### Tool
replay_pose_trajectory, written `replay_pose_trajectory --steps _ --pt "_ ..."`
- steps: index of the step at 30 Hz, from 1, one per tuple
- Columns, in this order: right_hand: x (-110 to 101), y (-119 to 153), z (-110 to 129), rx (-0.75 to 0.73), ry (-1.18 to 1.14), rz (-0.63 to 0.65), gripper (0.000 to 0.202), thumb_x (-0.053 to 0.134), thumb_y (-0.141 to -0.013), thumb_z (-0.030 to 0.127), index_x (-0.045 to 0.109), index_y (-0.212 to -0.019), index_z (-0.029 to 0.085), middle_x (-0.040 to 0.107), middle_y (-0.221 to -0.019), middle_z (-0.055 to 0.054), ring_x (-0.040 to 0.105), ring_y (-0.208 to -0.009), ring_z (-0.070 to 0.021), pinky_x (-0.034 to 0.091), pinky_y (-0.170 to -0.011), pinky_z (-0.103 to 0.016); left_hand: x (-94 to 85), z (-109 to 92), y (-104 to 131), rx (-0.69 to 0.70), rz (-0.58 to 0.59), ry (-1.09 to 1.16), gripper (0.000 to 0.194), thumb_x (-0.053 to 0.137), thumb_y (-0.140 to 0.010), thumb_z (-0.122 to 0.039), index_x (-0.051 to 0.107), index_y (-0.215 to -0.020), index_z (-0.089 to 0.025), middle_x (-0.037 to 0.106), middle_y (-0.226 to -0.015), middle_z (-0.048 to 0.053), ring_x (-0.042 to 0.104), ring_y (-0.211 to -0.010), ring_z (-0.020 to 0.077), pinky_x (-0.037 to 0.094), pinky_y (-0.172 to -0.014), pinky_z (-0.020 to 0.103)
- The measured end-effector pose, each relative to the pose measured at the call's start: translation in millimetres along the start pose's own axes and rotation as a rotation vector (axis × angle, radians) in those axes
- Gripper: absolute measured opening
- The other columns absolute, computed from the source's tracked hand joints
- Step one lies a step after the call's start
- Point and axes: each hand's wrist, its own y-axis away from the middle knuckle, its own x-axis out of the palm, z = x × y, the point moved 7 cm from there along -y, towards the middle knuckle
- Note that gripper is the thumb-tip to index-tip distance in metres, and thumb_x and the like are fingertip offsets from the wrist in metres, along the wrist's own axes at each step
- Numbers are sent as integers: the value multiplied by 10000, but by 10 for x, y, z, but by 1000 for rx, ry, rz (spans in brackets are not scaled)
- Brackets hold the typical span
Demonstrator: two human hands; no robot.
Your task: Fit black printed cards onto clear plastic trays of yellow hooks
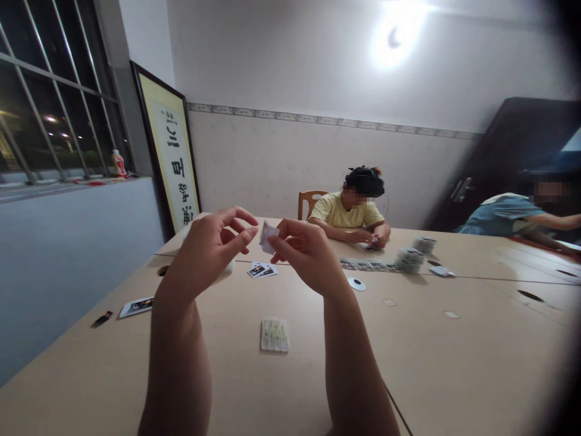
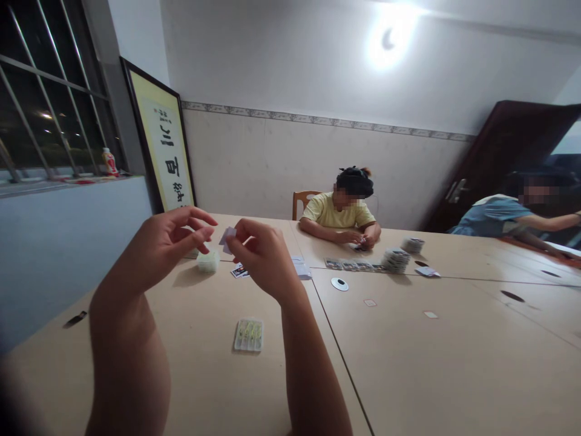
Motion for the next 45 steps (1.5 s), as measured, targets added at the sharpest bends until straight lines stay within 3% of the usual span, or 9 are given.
replay_pose_trajectory --steps 5,11,24,35,45 --pt "34 14 26 -20 -29 45 243 651 -881 333 539 -709 203 596 -689 31 613 -577 -91 516 -535 -244 30 -7 -18 -14 32 23 280 709 -838 -459 693 -912 -190 679 -709 7 639 -622 156 472 -558 262" --pt "64 14 58 -40 12 78 166 629 -870 269 566 -732 202 607 -716 35 621 -591 -81 509 -552 -233 37 26 -37 -53 16 -62 229 658 -812 -412 701 -790 -188 682 -659 26 595 -615 164 442 -582 293" --pt "-62 -5 82 -59 236 -137 151 584 -820 253 524 -689 208 590 -624 45 587 -516 -86 413 -486 -239 38 16 -30 -47 3 -89 189 614 -812 -388 646 -784 -204 643 -619 -9 574 -589 157 422 -571 292" --pt "-54 21 133 -125 181 -101 54 566 -893 247 603 -919 216 623 -570 66 623 -492 -92 464 -495 -223 5 -23 -11 -28 -25 -116 185 613 -823 -381 650 -789 -203 642 -602 -9 564 -569 151 411 -561 286" --pt "-79 42 101 -54 47 -128 61 606 -836 236 632 -887 216 621 -560 63 649 -506 -102 514 -497 -218 13 -36 -14 -17 -11 -68 189 631 -813 -383 652 -773 -200 631 -611 -3 563 -565 149 408 -539 273"
